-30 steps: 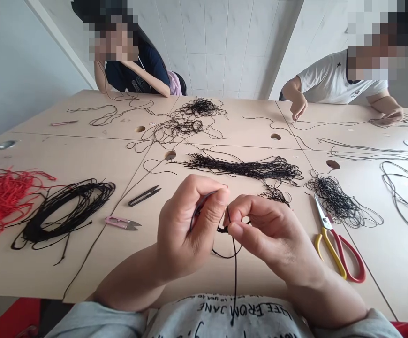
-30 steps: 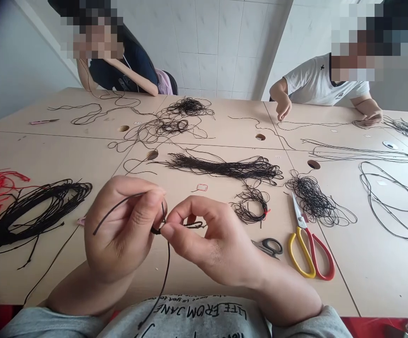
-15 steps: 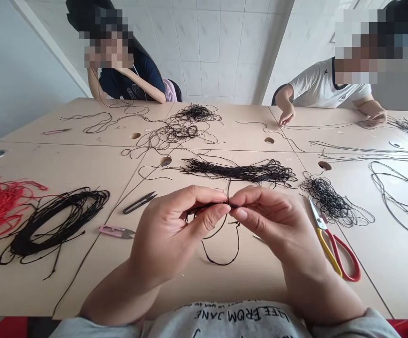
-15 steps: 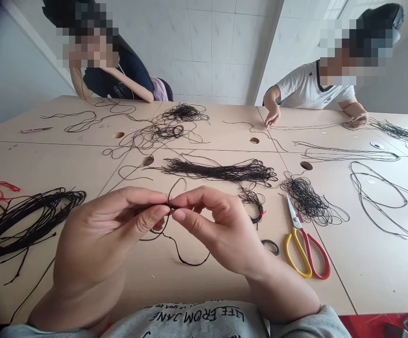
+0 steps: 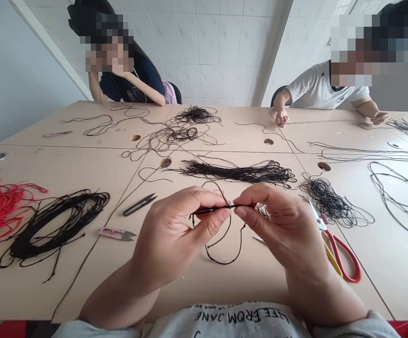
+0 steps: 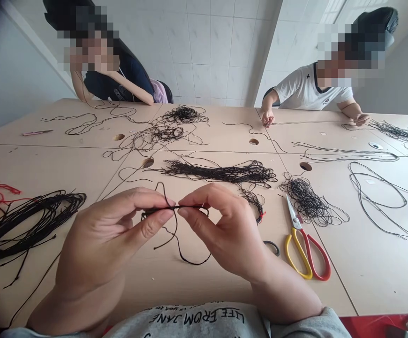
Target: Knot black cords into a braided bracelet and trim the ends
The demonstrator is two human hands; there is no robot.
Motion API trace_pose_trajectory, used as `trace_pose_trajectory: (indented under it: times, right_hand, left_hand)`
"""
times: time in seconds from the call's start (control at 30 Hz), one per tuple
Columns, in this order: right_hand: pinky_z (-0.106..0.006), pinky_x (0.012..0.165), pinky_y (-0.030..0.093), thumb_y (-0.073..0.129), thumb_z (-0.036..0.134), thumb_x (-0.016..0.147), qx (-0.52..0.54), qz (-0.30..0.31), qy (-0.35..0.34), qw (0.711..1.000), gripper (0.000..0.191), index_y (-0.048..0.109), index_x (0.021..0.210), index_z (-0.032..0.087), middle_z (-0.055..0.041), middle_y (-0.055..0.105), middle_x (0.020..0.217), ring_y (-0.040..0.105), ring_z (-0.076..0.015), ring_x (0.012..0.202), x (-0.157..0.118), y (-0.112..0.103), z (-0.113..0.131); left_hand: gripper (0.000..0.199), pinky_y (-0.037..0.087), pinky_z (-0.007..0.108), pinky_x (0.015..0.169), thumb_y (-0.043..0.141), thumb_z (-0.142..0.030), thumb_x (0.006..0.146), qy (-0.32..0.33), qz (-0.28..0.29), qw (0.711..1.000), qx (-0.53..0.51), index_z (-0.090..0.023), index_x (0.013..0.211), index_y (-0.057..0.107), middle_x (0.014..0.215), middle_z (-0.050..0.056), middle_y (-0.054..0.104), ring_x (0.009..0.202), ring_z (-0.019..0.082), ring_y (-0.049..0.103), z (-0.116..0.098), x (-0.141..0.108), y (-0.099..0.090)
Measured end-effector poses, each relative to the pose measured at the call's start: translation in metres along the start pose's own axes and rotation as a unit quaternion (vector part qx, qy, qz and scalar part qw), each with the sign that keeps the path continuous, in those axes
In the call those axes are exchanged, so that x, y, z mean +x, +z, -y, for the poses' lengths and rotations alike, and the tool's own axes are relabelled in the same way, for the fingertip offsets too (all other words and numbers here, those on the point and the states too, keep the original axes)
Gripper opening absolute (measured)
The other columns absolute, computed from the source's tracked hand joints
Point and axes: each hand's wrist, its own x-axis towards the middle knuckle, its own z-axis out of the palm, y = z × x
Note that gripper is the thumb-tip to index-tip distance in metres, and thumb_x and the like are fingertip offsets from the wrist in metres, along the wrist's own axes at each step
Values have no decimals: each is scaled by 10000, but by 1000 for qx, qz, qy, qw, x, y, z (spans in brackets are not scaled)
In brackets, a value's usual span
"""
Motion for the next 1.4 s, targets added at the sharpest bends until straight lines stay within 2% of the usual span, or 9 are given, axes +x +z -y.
trace_pose_trajectory:
  times: [0.3, 0.53, 0.73, 0.9, 1.03, 1.17, 1.27, 1.33, 1.4]
  right_hand:
    - [-177, 761, 515, 739, 188, 917, -66, 4, -46, 997, 88, 662, 960, 192, 32, 723, 879, 663, -78, 832, -3, 1, -2]
    - [-145, 617, 471, 689, 238, 947, 89, 93, 42, 991, 165, 635, 804, 177, 52, 649, 703, 583, -55, 645, 0, 8, -3]
    - [-143, 592, 418, 734, 237, 924, 100, 118, 27, 988, 221, 600, 760, 172, 66, 572, 652, 509, -49, 610, -1, 8, -3]
    - [-140, 605, 435, 738, 249, 931, 96, 137, 9, 986, 244, 593, 754, 164, 57, 588, 669, 524, -48, 612, -1, 9, -2]
    - [-159, 600, 453, 739, 272, 935, 72, 150, 18, 986, 244, 613, 752, 169, 51, 611, 663, 547, -60, 606, 1, 3, -3]
    - [-214, 795, 551, 693, 324, 975, 43, 117, -17, 992, 156, 682, 1067, 198, -20, 728, 971, 681, -120, 878, 3, -10, -9]
    - [-284, 961, 551, 553, 161, 1032, -36, 39, -114, 992, 311, 603, 1331, 231, -105, 586, 1407, 655, -147, 1130, 4, -12, -15]
    - [-282, 925, 568, 522, 67, 1008, -109, 47, -171, 978, 313, 643, 1266, 195, -148, 507, 1500, 675, -141, 1089, 5, -9, -19]
    - [-275, 861, 587, 545, 65, 994, -145, 64, -191, 969, 201, 689, 1109, 146, -168, 602, 1397, 706, -149, 1014, 8, -8, -22]
  left_hand:
    - [163, 480, 137, 681, 659, -80, 907, -36, 6, 996, -78, -220, 825, 671, 773, -75, 664, 725, 53, 592, 5, 2, -1]
    - [183, 461, 184, 665, 672, -132, 934, -74, 29, 983, -165, -225, 777, 676, 741, -71, 650, 690, 70, 557, 8, 0, 2]
    - [118, 458, 165, 685, 718, -210, 941, -118, -15, 958, -259, -235, 827, 708, 769, -54, 643, 729, 74, 555, 15, -2, 3]
    - [184, 465, 184, 637, 733, -251, 919, -171, 30, 927, -332, -202, 746, 692, 725, -37, 633, 668, 83, 555, 15, 2, 4]
    - [174, 461, 185, 634, 725, -251, 913, -167, 25, 936, -308, -203, 751, 688, 729, -35, 628, 670, 84, 539, 15, 4, 2]
    - [181, 402, 183, 573, 683, -175, 893, -158, 90, 959, -216, -198, 716, 651, 653, -53, 569, 617, 77, 470, 10, 8, -3]
    - [199, 348, 197, 516, 638, -130, 856, -155, 150, 963, -165, -193, 671, 603, 596, -69, 513, 562, 74, 409, 3, 10, -2]
    - [181, 340, 204, 511, 621, -125, 840, -149, 170, 963, -148, -195, 675, 602, 598, -70, 517, 557, 76, 409, -1, 11, -2]
    - [174, 341, 214, 519, 613, -124, 834, -139, 170, 966, -138, -197, 676, 602, 607, -65, 518, 564, 81, 415, -3, 10, -3]
